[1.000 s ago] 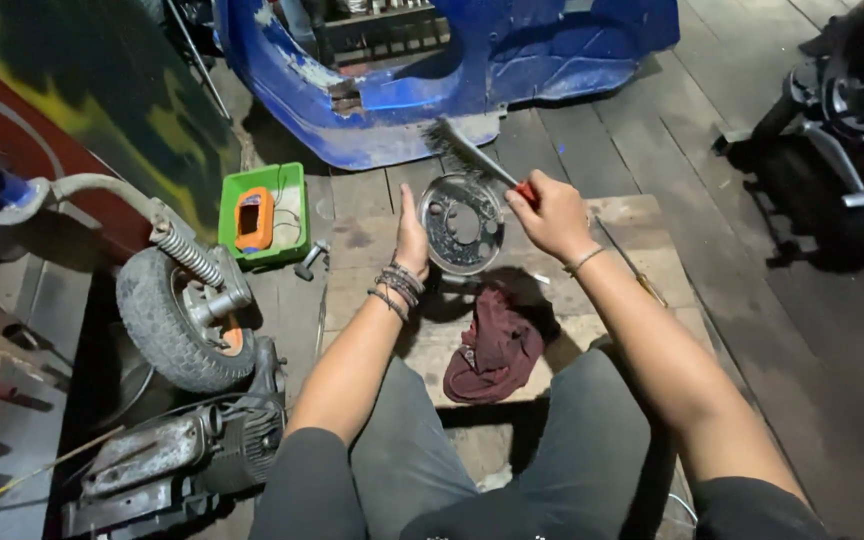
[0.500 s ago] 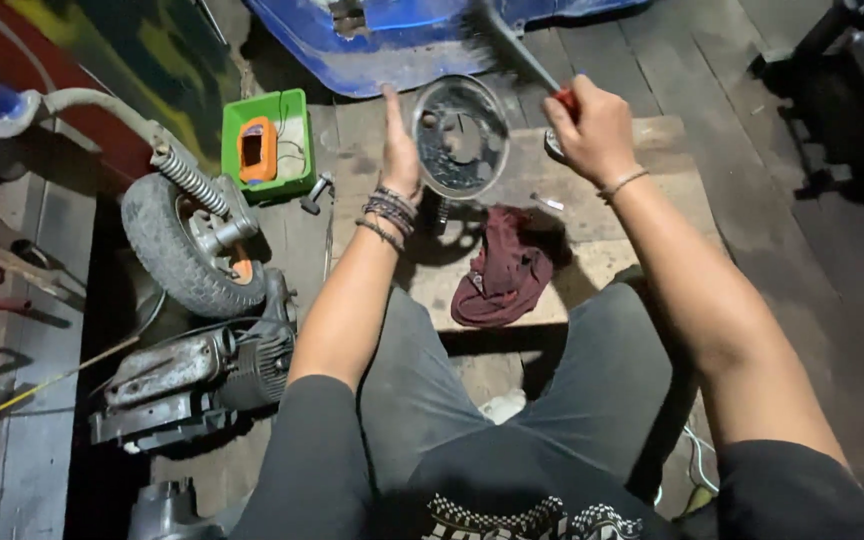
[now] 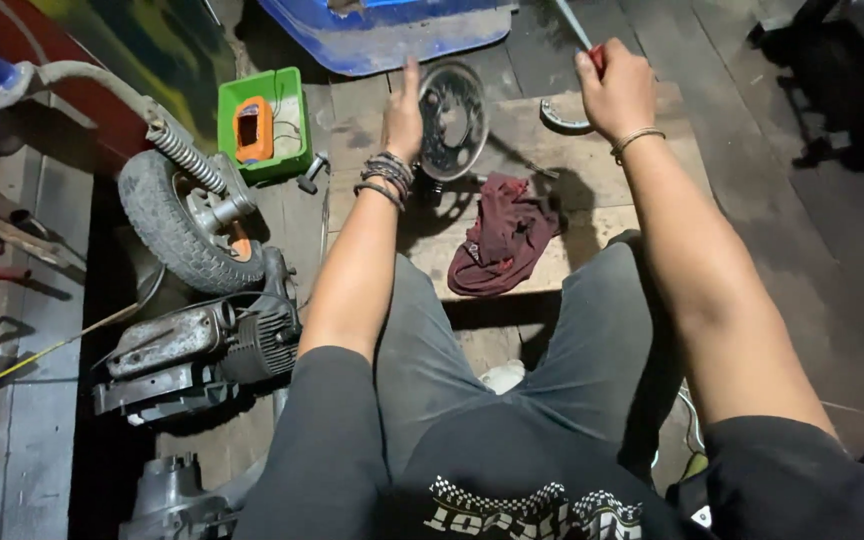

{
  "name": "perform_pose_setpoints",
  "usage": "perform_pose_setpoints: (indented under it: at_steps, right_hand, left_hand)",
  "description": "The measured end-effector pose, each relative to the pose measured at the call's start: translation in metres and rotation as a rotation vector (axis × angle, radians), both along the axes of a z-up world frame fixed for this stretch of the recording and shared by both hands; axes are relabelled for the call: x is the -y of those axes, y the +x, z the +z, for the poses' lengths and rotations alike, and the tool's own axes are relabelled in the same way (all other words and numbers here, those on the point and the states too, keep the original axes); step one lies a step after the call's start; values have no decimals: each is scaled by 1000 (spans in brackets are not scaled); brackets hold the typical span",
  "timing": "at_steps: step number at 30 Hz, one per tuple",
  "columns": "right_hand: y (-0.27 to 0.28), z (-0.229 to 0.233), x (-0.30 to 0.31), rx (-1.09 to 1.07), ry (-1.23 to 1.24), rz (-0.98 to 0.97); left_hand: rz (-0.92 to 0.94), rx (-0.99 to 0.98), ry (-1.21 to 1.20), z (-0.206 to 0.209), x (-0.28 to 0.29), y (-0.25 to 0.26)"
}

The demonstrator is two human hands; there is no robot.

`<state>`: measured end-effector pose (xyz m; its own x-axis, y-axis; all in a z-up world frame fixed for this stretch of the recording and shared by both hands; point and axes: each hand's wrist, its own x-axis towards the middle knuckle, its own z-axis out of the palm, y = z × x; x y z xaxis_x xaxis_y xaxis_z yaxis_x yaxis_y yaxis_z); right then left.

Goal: Cleaning a circular motorcycle component using a wire brush and a rag to remove dirt and rust.

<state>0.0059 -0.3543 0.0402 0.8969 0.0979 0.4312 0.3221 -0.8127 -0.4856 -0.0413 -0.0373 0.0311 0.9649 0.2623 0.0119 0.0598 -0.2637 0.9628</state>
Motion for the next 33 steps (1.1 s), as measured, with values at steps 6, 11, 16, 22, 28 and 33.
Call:
perform_pose_setpoints:
  at_steps: [6, 11, 16, 22, 28, 33]
  right_hand:
    - [-2, -12, 9, -172, -412, -48]
    - [-9, -23, 19, -178, -417, -34]
    - [-15, -25, 17, -174, -369, -31]
    - [-21, -13, 1, -204, -400, -22]
    - [-23, 5, 7, -218, -94, -66]
    - [-24, 20, -2, 110, 334, 52]
  left_hand:
    - [-69, -56, 313, 8, 7, -22]
    - [-78, -82, 300, 21, 12, -45]
    - [-18, -189, 278, 31, 22, -52]
    - [-56, -261, 342, 40, 38, -48]
    - [-133, -163, 280, 58, 62, -45]
    - [-162, 223, 402, 40, 72, -17]
